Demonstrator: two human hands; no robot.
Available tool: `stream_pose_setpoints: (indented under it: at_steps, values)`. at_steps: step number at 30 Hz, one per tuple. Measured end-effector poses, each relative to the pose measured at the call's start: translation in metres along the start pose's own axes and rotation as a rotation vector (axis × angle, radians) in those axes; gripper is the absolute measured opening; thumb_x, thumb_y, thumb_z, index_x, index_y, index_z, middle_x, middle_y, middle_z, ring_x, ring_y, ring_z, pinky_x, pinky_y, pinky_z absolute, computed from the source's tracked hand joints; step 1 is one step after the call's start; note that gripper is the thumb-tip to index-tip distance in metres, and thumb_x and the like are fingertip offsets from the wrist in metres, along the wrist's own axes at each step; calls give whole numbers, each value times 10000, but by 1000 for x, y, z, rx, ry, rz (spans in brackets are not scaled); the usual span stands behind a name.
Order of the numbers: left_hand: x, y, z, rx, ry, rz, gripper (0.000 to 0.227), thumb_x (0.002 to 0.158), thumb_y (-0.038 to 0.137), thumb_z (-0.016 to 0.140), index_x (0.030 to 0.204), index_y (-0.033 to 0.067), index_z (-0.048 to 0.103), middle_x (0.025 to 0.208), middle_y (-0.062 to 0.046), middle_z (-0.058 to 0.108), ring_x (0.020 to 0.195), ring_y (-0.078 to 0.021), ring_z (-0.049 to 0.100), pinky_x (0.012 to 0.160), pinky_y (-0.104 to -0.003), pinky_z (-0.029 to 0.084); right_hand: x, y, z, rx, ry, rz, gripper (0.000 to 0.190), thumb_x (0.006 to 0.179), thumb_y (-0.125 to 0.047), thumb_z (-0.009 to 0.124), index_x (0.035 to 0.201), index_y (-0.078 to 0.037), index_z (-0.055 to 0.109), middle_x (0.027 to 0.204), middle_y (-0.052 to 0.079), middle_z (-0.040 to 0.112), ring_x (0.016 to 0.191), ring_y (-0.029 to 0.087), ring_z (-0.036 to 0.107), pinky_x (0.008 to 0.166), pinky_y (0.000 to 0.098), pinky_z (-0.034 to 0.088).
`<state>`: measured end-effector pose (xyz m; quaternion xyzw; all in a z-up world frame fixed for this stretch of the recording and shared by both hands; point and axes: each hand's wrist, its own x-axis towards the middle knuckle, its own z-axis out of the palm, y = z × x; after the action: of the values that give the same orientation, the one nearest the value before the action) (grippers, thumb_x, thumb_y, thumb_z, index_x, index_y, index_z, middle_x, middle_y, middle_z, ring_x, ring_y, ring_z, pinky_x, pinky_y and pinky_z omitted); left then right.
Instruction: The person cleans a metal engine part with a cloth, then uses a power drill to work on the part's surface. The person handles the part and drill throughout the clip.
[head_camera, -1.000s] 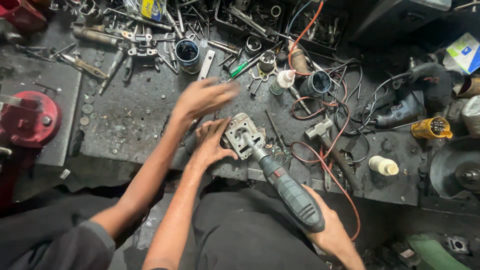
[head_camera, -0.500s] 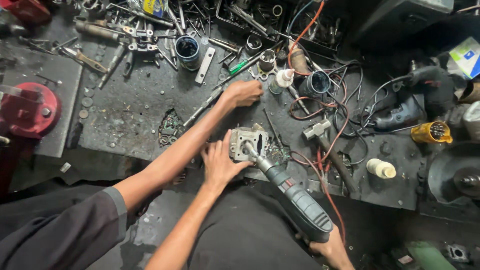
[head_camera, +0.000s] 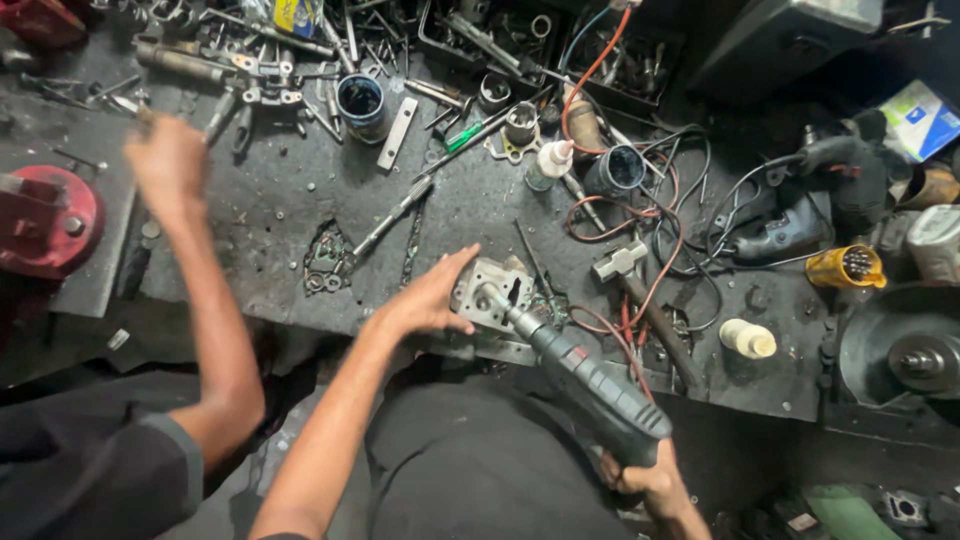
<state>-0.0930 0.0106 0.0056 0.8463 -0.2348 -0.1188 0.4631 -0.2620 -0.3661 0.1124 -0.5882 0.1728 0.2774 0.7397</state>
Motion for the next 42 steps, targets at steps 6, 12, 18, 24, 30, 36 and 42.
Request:
stream_pose_setpoints:
  at_steps: [6,12,18,24,30,36,42]
  values:
    - [4,-15,-8,-28,-69,34,1335,557,245,993,1582,25,167,1670,-238,222,1543,-359,264,1252,-504,152,10,-5,-36,-163,-66,-2,487,466,-30,597,915,158,598,645,132,572,549,237,554,483,365,460]
    - [-15,-12,-1,-75,41,-151,1246,597,264,977,1584,48,248,1581,-197,407,1475,-400,285,1257,-494,201,19,-9,-67,-385,-80,120,421,497,-8,644,913,56,672,679,112,659,558,192,594,485,321,450]
    - [-37,-4,27,-99,416,-78,1098,661,346,924,1547,25,360,1495,-107,584,1439,-314,493,1275,-546,219,21,-6,-99,-691,109,255,332,541,40,739,874,26,733,725,101,710,626,191,638,548,353,509]
    - [-49,5,35,131,468,7,1035,661,411,913,1483,-6,441,1512,-149,523,1441,-358,430,1227,-571,240,20,-10,-106,-678,11,210,367,533,55,721,898,14,740,747,81,732,666,179,660,583,335,536]
    - [-47,0,32,101,479,16,988,680,393,911,1486,28,471,1516,-119,542,1460,-348,439,1243,-562,267,20,-23,-115,-688,58,212,423,518,82,705,932,5,747,757,69,757,685,182,688,605,325,550]
    - [-47,0,30,86,475,7,970,675,367,914,1476,28,486,1497,-113,560,1464,-341,440,1246,-561,274,18,-40,-111,-670,103,154,587,466,64,696,1040,-56,682,849,42,748,751,154,691,653,305,556]
    - [-45,6,20,52,462,3,974,690,363,907,1485,19,463,1512,-127,536,1462,-343,432,1242,-572,271,21,-60,-76,-838,-29,64,778,469,77,748,1241,15,669,1101,98,769,1010,192,688,908,318,520]
